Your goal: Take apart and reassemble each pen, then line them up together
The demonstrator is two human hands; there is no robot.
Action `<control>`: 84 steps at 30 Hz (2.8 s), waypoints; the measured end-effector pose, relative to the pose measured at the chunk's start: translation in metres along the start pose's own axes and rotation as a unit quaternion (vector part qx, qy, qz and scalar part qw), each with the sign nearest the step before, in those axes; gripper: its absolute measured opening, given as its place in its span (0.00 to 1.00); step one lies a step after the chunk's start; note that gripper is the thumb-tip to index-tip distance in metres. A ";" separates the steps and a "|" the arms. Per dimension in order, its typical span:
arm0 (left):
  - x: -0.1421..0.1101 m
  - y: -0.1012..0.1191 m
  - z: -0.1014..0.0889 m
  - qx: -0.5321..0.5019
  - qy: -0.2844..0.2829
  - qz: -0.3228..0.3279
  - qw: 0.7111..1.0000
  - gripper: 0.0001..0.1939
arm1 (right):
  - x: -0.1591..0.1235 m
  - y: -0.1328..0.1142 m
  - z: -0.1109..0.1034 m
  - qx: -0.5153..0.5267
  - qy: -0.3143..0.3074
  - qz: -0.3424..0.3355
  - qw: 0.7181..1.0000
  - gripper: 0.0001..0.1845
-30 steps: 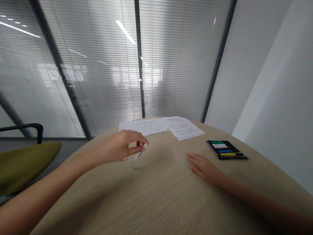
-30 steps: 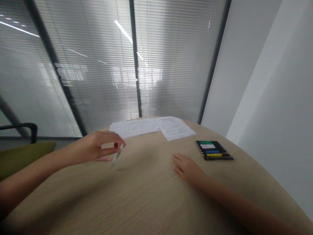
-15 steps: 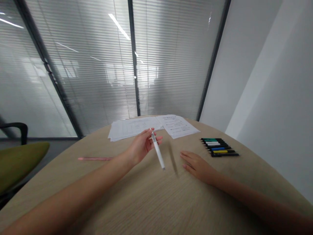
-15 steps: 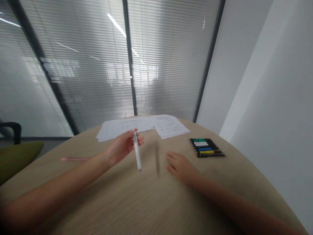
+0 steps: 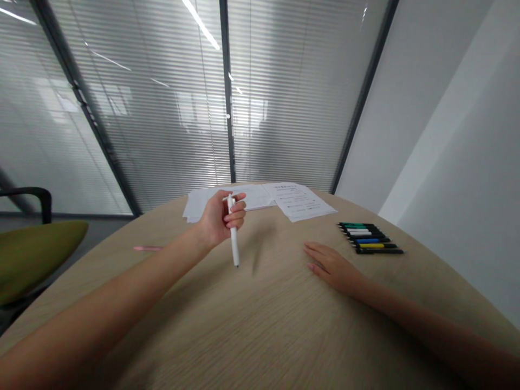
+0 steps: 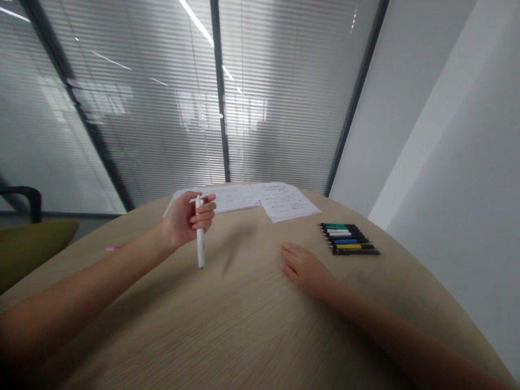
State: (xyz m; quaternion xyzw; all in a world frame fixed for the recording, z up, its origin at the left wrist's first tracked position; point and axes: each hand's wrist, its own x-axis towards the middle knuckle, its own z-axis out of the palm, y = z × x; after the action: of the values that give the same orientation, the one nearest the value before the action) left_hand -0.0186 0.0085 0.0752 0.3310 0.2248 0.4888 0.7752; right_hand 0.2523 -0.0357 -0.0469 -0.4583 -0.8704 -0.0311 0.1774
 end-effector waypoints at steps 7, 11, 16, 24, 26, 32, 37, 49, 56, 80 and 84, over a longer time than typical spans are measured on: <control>-0.002 -0.009 0.003 0.010 0.016 0.035 0.999 0.09 | -0.001 0.001 0.000 -0.009 0.003 -0.002 1.000 0.22; -0.004 -0.017 0.005 -0.002 0.009 0.040 0.999 0.10 | 0.000 0.001 0.000 -0.011 -0.005 0.002 1.000 0.22; -0.006 -0.026 0.007 -0.009 -0.027 0.025 0.999 0.11 | -0.001 0.001 0.000 -0.006 -0.003 0.000 1.000 0.22; -0.009 -0.028 0.008 -0.001 -0.064 -0.001 0.998 0.21 | 0.000 0.001 -0.001 0.003 -0.004 0.005 1.000 0.22; -0.008 -0.027 0.008 0.001 -0.066 -0.004 0.998 0.23 | 0.000 0.000 -0.001 0.001 -0.009 0.004 1.000 0.22; -0.006 -0.028 0.005 0.005 -0.068 0.000 0.998 0.17 | 0.000 -0.001 -0.003 -0.002 -0.008 0.003 1.000 0.22; -0.006 -0.029 0.004 0.016 -0.083 -0.005 0.996 0.10 | 0.000 -0.003 -0.005 0.002 -0.011 0.010 1.000 0.22; -0.010 -0.030 0.008 -0.004 -0.120 -0.021 0.993 0.23 | 0.000 0.001 -0.002 -0.006 -0.012 0.001 1.000 0.23; -0.013 -0.025 0.011 -0.013 -0.126 -0.031 0.991 0.30 | -0.001 0.001 -0.002 -0.004 -0.012 0.003 1.000 0.23; -0.011 -0.029 0.011 -0.004 -0.113 -0.008 0.994 0.07 | -0.001 0.000 -0.003 -0.007 -0.015 0.007 1.000 0.22; -0.011 -0.030 0.012 0.003 -0.093 0.003 0.996 0.09 | -0.001 0.001 -0.002 -0.006 -0.009 0.004 1.000 0.22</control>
State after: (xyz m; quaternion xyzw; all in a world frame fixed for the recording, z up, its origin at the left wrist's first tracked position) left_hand 0.0032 -0.0144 0.0614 0.3778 0.1528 0.4575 0.7904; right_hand 0.2545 -0.0363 -0.0460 -0.4633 -0.8698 -0.0315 0.1664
